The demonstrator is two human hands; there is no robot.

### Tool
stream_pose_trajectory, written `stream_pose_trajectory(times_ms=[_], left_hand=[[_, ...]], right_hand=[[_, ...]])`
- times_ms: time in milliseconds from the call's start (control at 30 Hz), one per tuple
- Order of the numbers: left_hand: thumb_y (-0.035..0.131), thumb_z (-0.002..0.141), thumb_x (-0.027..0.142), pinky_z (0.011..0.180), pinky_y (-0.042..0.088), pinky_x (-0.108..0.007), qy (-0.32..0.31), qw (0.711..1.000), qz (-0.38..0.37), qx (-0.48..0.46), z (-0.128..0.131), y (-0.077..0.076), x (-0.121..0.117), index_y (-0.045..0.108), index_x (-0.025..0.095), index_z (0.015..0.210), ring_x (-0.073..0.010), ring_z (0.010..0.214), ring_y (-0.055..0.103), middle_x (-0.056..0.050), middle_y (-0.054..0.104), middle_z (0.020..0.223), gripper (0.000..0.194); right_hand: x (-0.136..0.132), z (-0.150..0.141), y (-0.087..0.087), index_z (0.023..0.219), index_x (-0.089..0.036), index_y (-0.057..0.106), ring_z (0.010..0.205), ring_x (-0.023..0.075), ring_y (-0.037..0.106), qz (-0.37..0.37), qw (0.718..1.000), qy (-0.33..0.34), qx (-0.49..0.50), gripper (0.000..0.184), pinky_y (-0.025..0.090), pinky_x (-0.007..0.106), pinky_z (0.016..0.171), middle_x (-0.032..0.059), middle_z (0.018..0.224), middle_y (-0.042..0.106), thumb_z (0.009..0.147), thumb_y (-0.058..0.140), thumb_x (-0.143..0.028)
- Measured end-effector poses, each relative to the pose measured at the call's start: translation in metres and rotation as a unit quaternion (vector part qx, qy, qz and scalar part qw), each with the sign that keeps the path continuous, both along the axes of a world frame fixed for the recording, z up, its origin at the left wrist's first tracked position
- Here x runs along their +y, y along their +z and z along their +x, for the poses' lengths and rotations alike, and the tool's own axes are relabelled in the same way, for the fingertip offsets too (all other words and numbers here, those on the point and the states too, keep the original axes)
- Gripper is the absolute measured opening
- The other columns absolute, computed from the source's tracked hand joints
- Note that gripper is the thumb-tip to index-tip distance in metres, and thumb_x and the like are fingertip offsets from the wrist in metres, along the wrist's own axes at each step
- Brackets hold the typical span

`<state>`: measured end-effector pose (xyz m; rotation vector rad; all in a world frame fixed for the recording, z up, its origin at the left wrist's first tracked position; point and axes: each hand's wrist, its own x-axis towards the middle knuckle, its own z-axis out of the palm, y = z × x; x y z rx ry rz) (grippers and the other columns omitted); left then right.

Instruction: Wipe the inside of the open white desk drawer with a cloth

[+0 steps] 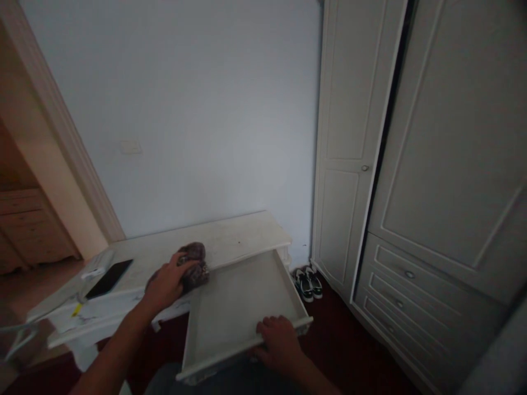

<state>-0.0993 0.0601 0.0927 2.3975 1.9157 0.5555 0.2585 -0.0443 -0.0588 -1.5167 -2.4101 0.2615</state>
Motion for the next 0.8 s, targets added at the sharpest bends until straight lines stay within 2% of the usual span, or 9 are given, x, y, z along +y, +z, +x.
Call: stream_pose_trajectory(times_ms=[100, 167, 233, 300, 400, 500, 600, 700, 800], left_hand=[[0.066, 0.071, 0.016, 0.121, 0.042, -0.048, 0.02, 0.997, -0.051, -0.048, -0.006, -0.042, -0.007, 0.069, 0.025, 0.132, -0.0319, 0.133, 0.059, -0.011, 0.051, 0.149, 0.061], [0.069, 0.078, 0.032, 0.116, 0.047, -0.045, 0.03, 0.993, -0.048, -0.107, 0.005, -0.076, -0.01, 0.065, 0.02, 0.136, -0.0316, 0.131, 0.06, -0.014, 0.053, 0.144, 0.059], [0.068, 0.081, 0.042, 0.112, 0.05, -0.044, 0.057, 0.989, -0.037, -0.129, 0.018, -0.096, -0.008, 0.066, 0.021, 0.134, -0.0311, 0.125, 0.063, -0.014, 0.051, 0.145, 0.057], [0.07, 0.08, 0.046, 0.107, 0.053, -0.045, 0.084, 0.988, -0.038, -0.123, 0.029, -0.095, -0.002, 0.068, 0.024, 0.13, -0.0306, 0.12, 0.065, -0.012, 0.051, 0.145, 0.055], [0.073, 0.078, 0.048, 0.103, 0.055, -0.042, 0.088, 0.989, -0.057, -0.108, 0.033, -0.076, 0.002, 0.071, 0.027, 0.122, -0.0285, 0.117, 0.065, -0.009, 0.056, 0.14, 0.049], [0.074, 0.076, 0.045, 0.102, 0.055, -0.041, 0.046, 0.989, -0.085, -0.112, 0.025, -0.07, -0.018, 0.075, 0.026, 0.114, -0.0271, 0.111, 0.067, -0.009, 0.058, 0.136, 0.042], [0.077, 0.074, 0.05, 0.105, 0.055, -0.043, -0.013, 0.98, -0.126, -0.153, 0.009, -0.089, -0.064, 0.078, 0.026, 0.113, -0.0285, 0.11, 0.068, -0.01, 0.06, 0.132, 0.046], [0.076, 0.076, 0.051, 0.106, 0.055, -0.042, -0.034, 0.968, -0.156, -0.196, -0.006, -0.112, -0.108, 0.077, 0.029, 0.119, -0.0296, 0.116, 0.068, -0.008, 0.062, 0.131, 0.049], [0.074, 0.077, 0.053, 0.107, 0.055, -0.042, -0.021, 0.968, -0.133, -0.213, -0.004, -0.117, -0.115, 0.074, 0.029, 0.125, -0.0311, 0.121, 0.067, -0.009, 0.063, 0.134, 0.053]], right_hand=[[-0.001, 0.0, 0.007, 0.109, -0.025, 0.069, 0.107, 0.0311, 0.068, -0.004, 1.0, 0.001, -0.004, 0.047, 0.045, 0.042, 0.097, 0.0076, 0.109, 0.074, 0.087, 0.072, -0.066], [-0.001, 0.0, 0.01, 0.107, -0.025, 0.07, 0.105, 0.0307, 0.068, -0.008, 1.0, 0.002, -0.011, 0.047, 0.045, 0.041, 0.094, 0.0074, 0.107, 0.074, 0.087, 0.071, -0.068], [-0.001, 0.001, 0.012, 0.106, -0.025, 0.07, 0.104, 0.0306, 0.068, -0.009, 1.0, 0.005, -0.017, 0.047, 0.044, 0.041, 0.092, 0.0072, 0.106, 0.074, 0.088, 0.069, -0.069], [-0.001, 0.001, 0.013, 0.106, -0.025, 0.07, 0.104, 0.0305, 0.068, -0.01, 1.0, 0.007, -0.022, 0.048, 0.044, 0.04, 0.092, 0.0071, 0.106, 0.074, 0.089, 0.067, -0.07], [-0.002, 0.002, 0.015, 0.108, -0.024, 0.07, 0.104, 0.0304, 0.068, -0.01, 0.999, 0.005, -0.032, 0.05, 0.045, 0.04, 0.092, 0.0076, 0.107, 0.074, 0.09, 0.066, -0.071], [-0.003, 0.002, 0.014, 0.11, -0.023, 0.07, 0.105, 0.0308, 0.067, 0.0, 0.999, 0.01, -0.046, 0.051, 0.045, 0.041, 0.093, 0.0087, 0.109, 0.074, 0.091, 0.065, -0.071], [-0.003, 0.002, 0.013, 0.109, -0.023, 0.07, 0.106, 0.0308, 0.067, 0.011, 0.999, 0.012, -0.046, 0.052, 0.045, 0.041, 0.092, 0.0085, 0.109, 0.073, 0.091, 0.065, -0.071], [-0.004, 0.002, 0.014, 0.107, -0.023, 0.07, 0.104, 0.0304, 0.067, 0.013, 0.999, 0.012, -0.039, 0.054, 0.045, 0.041, 0.091, 0.0085, 0.106, 0.074, 0.092, 0.063, -0.074], [-0.004, 0.001, 0.019, 0.108, -0.022, 0.07, 0.104, 0.0305, 0.067, 0.006, 0.999, 0.013, -0.044, 0.053, 0.045, 0.041, 0.091, 0.01, 0.107, 0.073, 0.094, 0.06, -0.073]])
